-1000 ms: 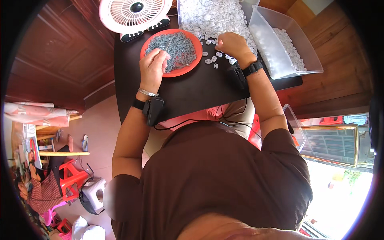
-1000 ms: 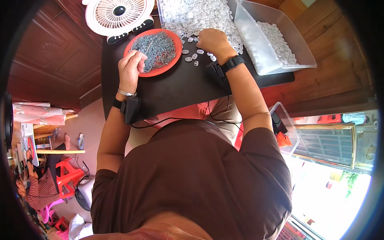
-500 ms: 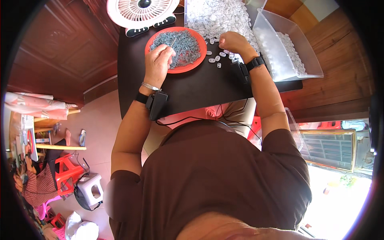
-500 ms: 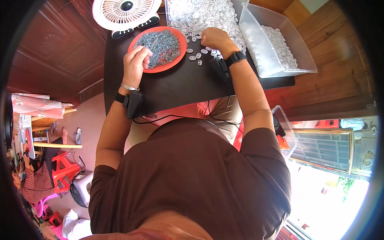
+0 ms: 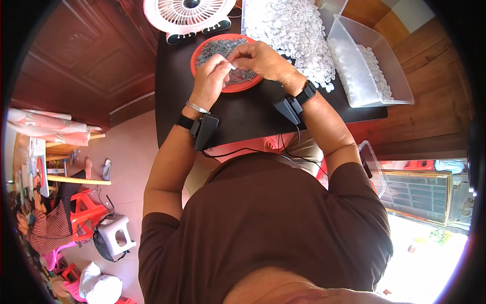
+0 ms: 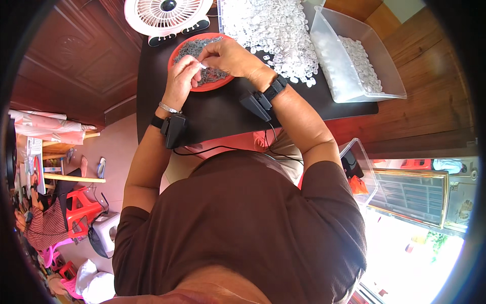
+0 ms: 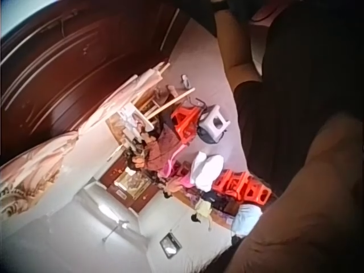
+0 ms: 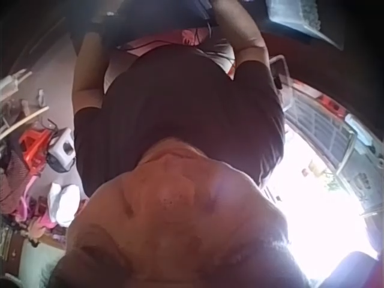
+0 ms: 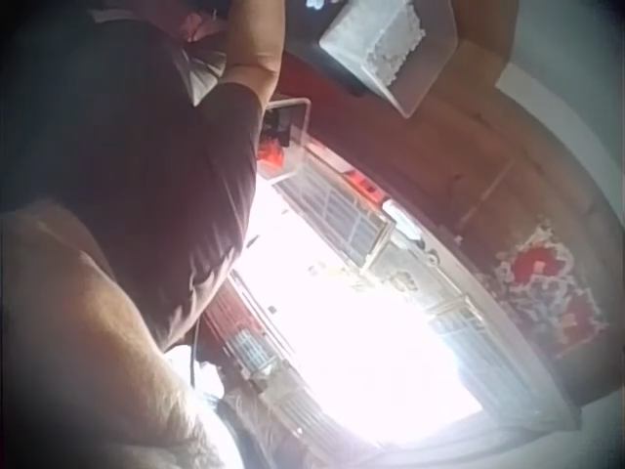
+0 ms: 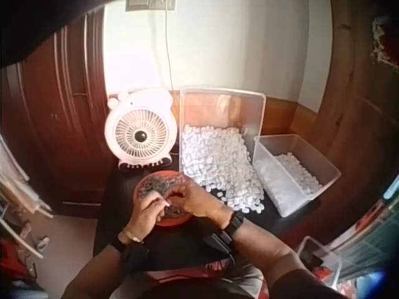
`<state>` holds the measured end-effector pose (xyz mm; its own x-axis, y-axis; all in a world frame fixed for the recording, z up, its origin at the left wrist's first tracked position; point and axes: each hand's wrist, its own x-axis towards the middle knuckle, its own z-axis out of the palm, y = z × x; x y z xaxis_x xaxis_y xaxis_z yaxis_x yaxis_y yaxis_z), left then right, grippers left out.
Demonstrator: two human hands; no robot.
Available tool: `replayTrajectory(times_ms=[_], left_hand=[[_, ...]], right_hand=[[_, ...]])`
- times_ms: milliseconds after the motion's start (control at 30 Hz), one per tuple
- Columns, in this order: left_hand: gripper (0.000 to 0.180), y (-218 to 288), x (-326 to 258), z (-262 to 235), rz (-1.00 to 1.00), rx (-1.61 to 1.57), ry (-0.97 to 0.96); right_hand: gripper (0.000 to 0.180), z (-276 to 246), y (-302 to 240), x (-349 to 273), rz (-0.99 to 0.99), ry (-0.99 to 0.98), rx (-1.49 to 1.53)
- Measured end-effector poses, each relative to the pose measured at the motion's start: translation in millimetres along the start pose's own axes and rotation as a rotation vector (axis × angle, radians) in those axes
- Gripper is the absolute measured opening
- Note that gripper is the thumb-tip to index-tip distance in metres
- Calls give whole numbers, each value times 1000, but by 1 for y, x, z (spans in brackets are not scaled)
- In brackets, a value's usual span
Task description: Assembling small plastic components by hand at a workbench.
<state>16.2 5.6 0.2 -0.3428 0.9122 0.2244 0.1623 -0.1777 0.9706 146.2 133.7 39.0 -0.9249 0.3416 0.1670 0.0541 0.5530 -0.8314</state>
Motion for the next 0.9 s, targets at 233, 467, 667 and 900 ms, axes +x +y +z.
replayTrajectory(times_ms=[233, 467, 667, 900], left_hand=[[16, 2, 1, -5, -39, -40, 21], [16, 8, 2, -11, -135, -116, -93], [13, 7, 3, -15, -132, -231, -12], [15, 5, 3, -15, -146, -284, 84]], right_hand=[[13, 7, -7, 5, -18, 68, 135], [13, 0, 8, 11, 41, -49, 330], [20, 7, 25, 10, 43, 11, 99], [22, 30, 18, 5, -239, -15, -473]])
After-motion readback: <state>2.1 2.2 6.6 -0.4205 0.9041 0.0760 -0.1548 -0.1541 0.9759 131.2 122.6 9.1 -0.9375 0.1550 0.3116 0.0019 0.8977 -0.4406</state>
